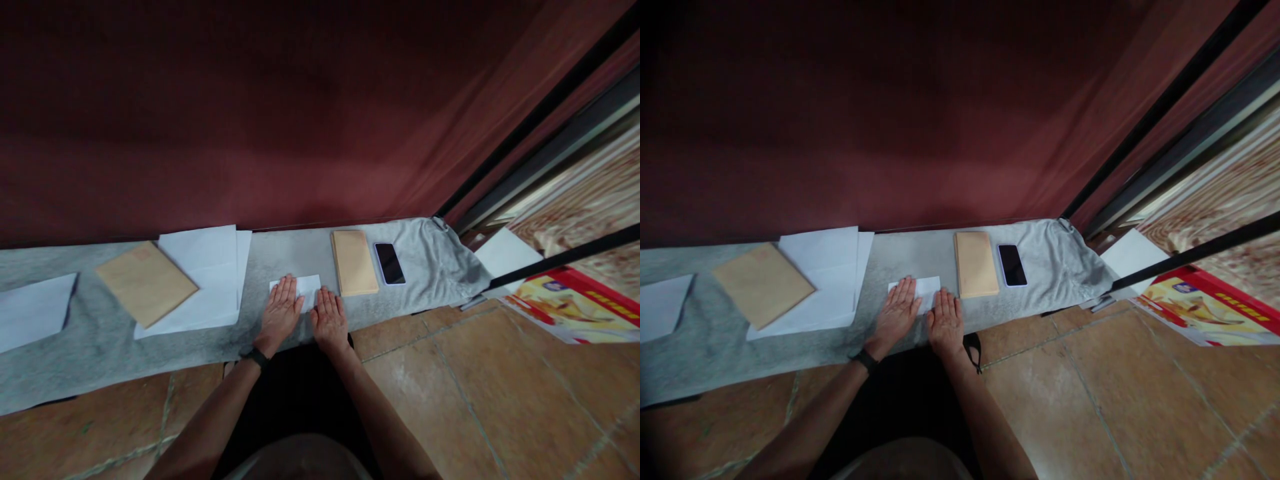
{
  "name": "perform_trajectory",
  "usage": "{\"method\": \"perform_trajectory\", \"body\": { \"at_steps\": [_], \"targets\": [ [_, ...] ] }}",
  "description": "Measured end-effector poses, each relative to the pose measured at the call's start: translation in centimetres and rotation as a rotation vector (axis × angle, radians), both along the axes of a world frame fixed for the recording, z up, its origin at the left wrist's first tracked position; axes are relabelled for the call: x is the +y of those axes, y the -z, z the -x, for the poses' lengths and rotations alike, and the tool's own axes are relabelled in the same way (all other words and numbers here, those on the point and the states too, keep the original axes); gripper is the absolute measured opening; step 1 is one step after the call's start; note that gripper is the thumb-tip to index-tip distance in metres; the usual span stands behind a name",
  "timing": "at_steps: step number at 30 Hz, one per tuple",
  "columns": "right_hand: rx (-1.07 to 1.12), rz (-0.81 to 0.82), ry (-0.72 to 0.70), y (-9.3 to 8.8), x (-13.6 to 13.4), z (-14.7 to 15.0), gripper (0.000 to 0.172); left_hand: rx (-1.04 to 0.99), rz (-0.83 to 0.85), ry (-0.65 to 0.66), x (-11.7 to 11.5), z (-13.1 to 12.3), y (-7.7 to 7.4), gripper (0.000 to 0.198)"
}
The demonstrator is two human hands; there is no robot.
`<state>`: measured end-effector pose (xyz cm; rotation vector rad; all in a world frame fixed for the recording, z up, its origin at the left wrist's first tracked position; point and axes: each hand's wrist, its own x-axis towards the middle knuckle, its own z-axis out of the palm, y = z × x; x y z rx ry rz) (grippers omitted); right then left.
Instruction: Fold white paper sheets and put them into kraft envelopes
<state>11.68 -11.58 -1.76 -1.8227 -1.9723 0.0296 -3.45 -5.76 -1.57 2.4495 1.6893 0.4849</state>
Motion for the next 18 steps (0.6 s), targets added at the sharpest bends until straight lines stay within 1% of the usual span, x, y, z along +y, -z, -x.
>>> {"method": "perform_trajectory", "body": {
  "at_steps": [3, 6, 8, 10, 14, 18],
  "targets": [
    [0.057, 0.045, 0.005, -0.8, 1.1, 0.8, 0.05, 0.074, -0.036, 0.011, -0.1, 0.5, 0.1, 0.061],
    [0.1, 0.079, -0.113, -1.4, 3.1, 1.9, 0.049, 0.132, -0.037, 0.042, -0.1, 0.8, 0.1, 0.059],
    [0.093, 0.085, -0.15, -1.4, 4.4, 2.4, 0.048, 0.153, -0.034, 0.044, -0.1, 0.8, 0.1, 0.059],
    [0.057, 0.083, -0.135, -1.2, 5.2, 2.5, 0.05, 0.157, -0.039, 0.027, -0.1, 0.7, 0.1, 0.058],
    [-0.016, 0.061, -0.102, -0.2, 5.2, 1.7, 0.058, 0.135, -0.055, 0.001, -0.2, 0.4, 0.1, 0.059],
    [-0.035, 0.016, -0.059, 0.6, 4.6, 0.6, 0.061, 0.091, -0.068, -0.039, -0.3, 0.4, 0.3, 0.061]
  ]
}}
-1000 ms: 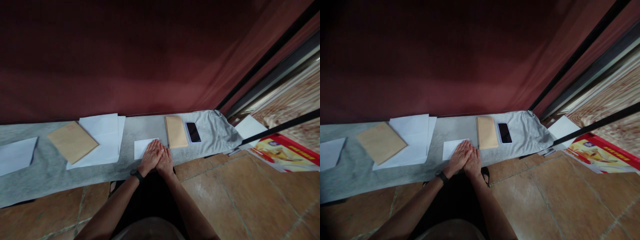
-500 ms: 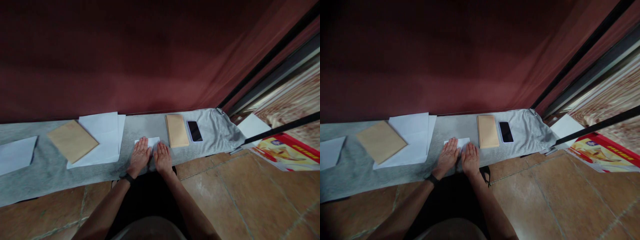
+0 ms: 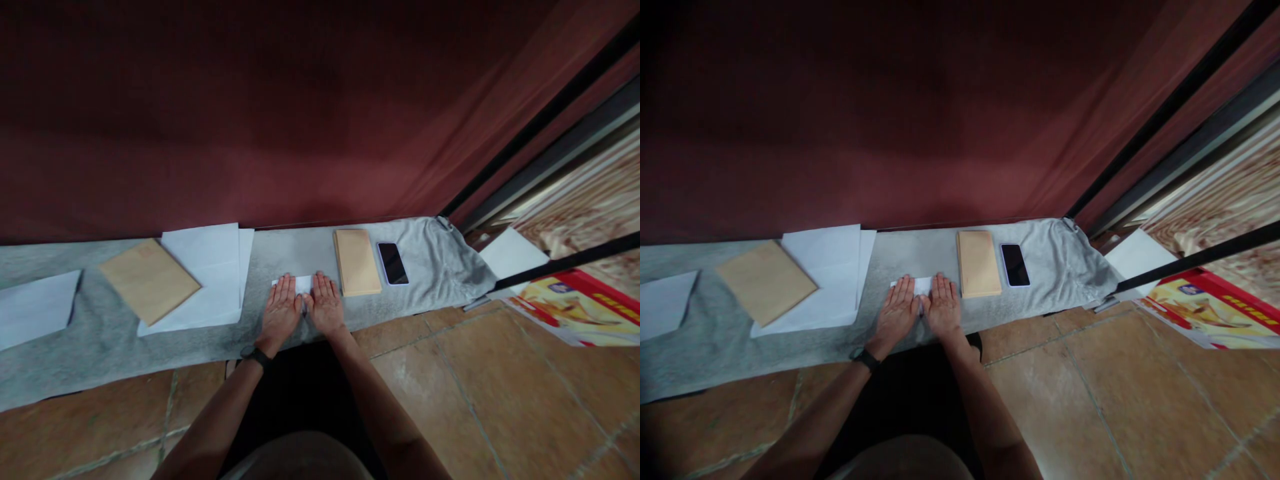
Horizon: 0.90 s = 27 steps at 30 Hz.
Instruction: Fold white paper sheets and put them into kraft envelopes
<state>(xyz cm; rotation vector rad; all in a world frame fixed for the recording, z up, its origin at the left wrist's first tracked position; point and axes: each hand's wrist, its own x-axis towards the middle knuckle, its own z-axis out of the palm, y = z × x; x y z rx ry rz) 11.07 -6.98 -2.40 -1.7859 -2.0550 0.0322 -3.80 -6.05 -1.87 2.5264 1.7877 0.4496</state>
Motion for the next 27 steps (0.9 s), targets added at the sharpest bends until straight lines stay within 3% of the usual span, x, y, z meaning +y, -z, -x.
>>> {"method": "perform_trajectory", "body": {
  "at_steps": [16, 21, 27],
  "targets": [
    [-0.034, -0.074, 0.095, 0.7, -1.4, -0.2, 0.071, -0.081, 0.009, -0.179, -0.9, 1.6, 0.5, 0.065],
    [-0.02, -0.13, 0.138, 0.9, -3.3, 0.3, 0.068, -0.092, 0.035, -0.209, -0.8, 1.5, 0.6, 0.065],
    [-0.031, -0.131, 0.052, 0.9, -5.9, 0.1, 0.065, -0.066, 0.03, -0.211, -0.9, 1.4, 0.6, 0.066]
  ]
}}
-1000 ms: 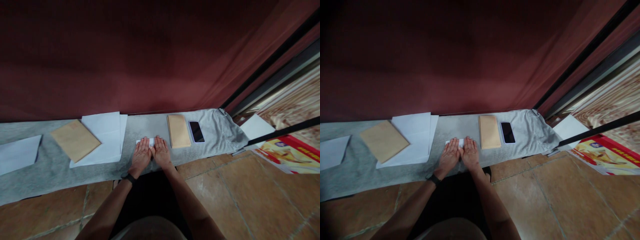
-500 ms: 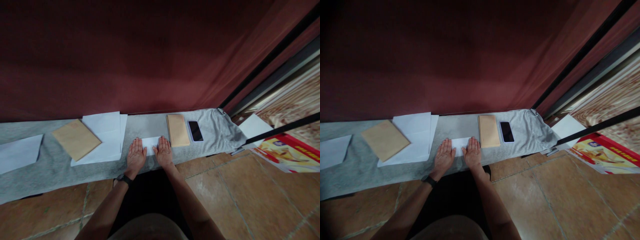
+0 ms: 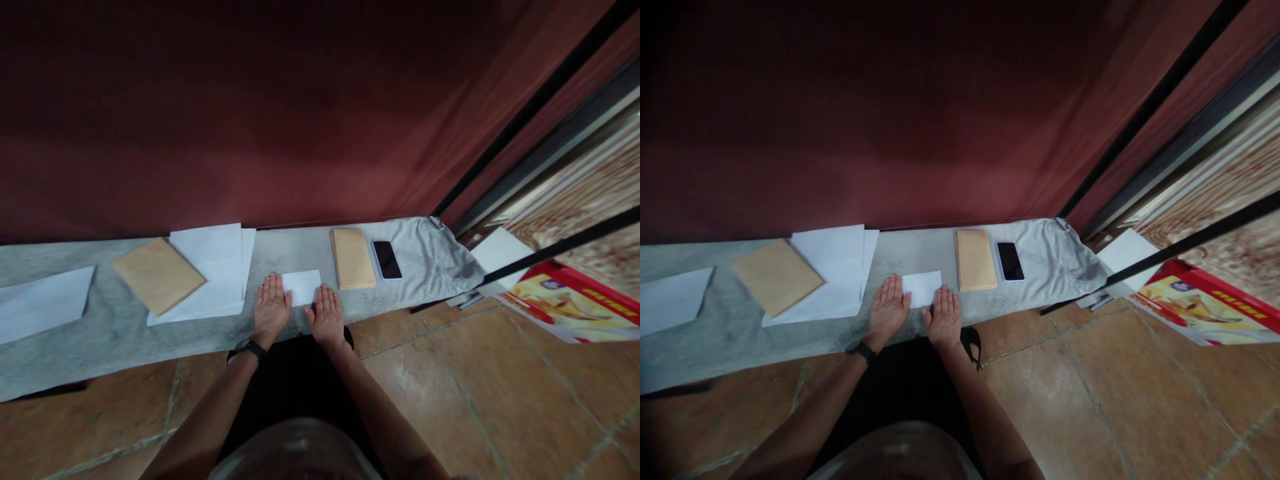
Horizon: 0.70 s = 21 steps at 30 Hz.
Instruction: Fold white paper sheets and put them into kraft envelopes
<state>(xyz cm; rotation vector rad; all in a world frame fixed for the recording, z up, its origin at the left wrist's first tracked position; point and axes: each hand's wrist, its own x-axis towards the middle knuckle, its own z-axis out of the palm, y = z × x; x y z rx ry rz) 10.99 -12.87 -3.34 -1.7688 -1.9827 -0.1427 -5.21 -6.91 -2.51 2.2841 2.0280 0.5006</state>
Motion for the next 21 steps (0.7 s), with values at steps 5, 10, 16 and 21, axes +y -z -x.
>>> {"method": "perform_trajectory", "body": {
  "at_steps": [5, 10, 16, 21],
  "targets": [
    [-0.008, 0.007, -0.031, -0.1, -1.3, -1.4, 0.064, -0.022, -0.049, 0.001, 0.0, 0.2, -0.1, 0.065],
    [-0.002, 0.008, -0.04, 0.1, -1.8, -1.8, 0.064, -0.025, -0.058, 0.172, -0.6, -1.8, -1.1, 0.062],
    [-0.041, 0.031, -0.041, 0.2, -1.9, -1.6, 0.057, 0.027, 0.06, 0.5, -0.9, -5.3, -1.4, 0.056],
    [-0.035, 0.059, -0.038, 0.0, -1.8, -1.7, 0.06, 0.032, 0.069, 0.499, 1.2, -6.1, -1.0, 0.057]
  ]
}}
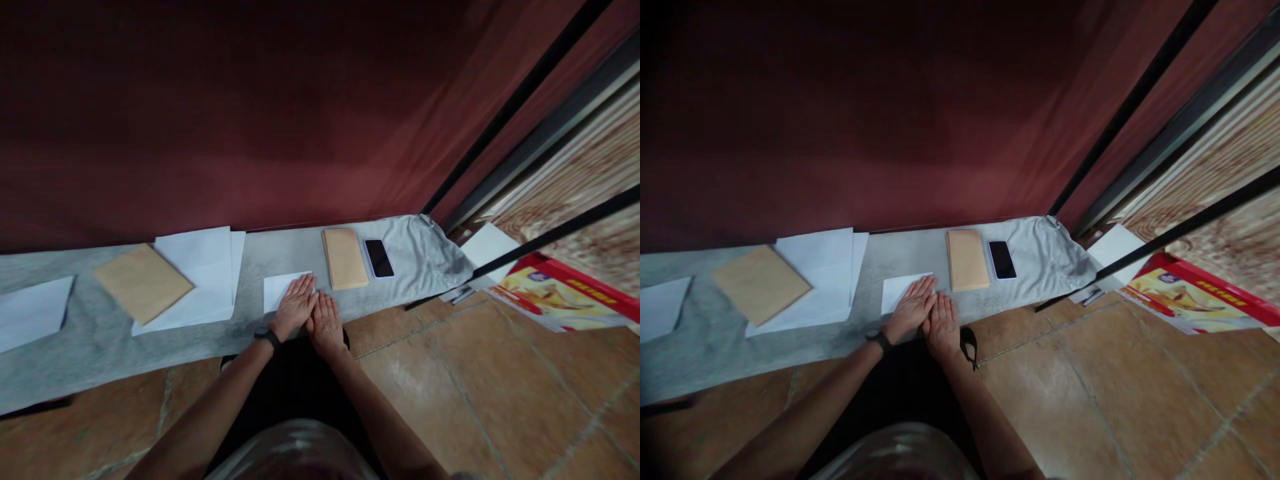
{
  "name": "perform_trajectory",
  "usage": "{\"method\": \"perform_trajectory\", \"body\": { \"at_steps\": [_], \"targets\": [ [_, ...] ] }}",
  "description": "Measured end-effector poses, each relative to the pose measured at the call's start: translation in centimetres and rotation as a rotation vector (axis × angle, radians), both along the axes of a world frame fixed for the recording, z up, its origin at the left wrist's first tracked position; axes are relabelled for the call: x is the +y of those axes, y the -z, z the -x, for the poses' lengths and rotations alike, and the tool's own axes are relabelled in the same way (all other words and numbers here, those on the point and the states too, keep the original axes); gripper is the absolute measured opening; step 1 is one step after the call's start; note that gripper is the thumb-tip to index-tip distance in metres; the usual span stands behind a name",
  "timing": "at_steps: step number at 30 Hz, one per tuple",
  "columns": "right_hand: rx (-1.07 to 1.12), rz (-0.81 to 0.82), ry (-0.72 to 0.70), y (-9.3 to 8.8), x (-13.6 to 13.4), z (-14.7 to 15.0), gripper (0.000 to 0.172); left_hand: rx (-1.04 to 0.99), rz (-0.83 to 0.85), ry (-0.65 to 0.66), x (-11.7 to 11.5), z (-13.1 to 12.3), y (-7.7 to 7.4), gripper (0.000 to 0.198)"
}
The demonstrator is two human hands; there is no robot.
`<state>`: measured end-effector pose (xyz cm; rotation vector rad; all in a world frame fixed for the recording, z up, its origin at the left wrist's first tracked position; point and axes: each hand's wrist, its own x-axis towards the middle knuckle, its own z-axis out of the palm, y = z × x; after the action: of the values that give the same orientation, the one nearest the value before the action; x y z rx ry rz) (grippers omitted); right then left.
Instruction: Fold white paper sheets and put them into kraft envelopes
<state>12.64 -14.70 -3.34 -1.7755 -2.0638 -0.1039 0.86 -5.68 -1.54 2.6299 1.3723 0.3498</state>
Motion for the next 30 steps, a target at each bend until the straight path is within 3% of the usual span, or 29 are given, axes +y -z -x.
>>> {"method": "perform_trajectory", "body": {
  "at_steps": [5, 9, 18, 30],
  "targets": [
    [0.041, -0.012, 0.004, -0.1, 0.1, 0.0, 0.061, 0.026, 0.042, -0.042, 2.2, -0.5, -0.1, 0.059],
    [0.042, -0.014, -0.004, -0.2, 0.0, -0.1, 0.061, 0.021, 0.028, -0.005, 2.6, -0.2, -0.2, 0.058],
    [0.074, 0.006, -0.024, 0.2, 0.0, -0.3, 0.054, 0.01, -0.02, 0.131, -0.5, 2.1, 0.0, 0.055],
    [0.06, 0.042, -0.069, 0.1, -0.3, -0.9, 0.059, 0.048, 0.021, 0.16, -4.7, 4.1, -0.7, 0.058]
  ]
}}
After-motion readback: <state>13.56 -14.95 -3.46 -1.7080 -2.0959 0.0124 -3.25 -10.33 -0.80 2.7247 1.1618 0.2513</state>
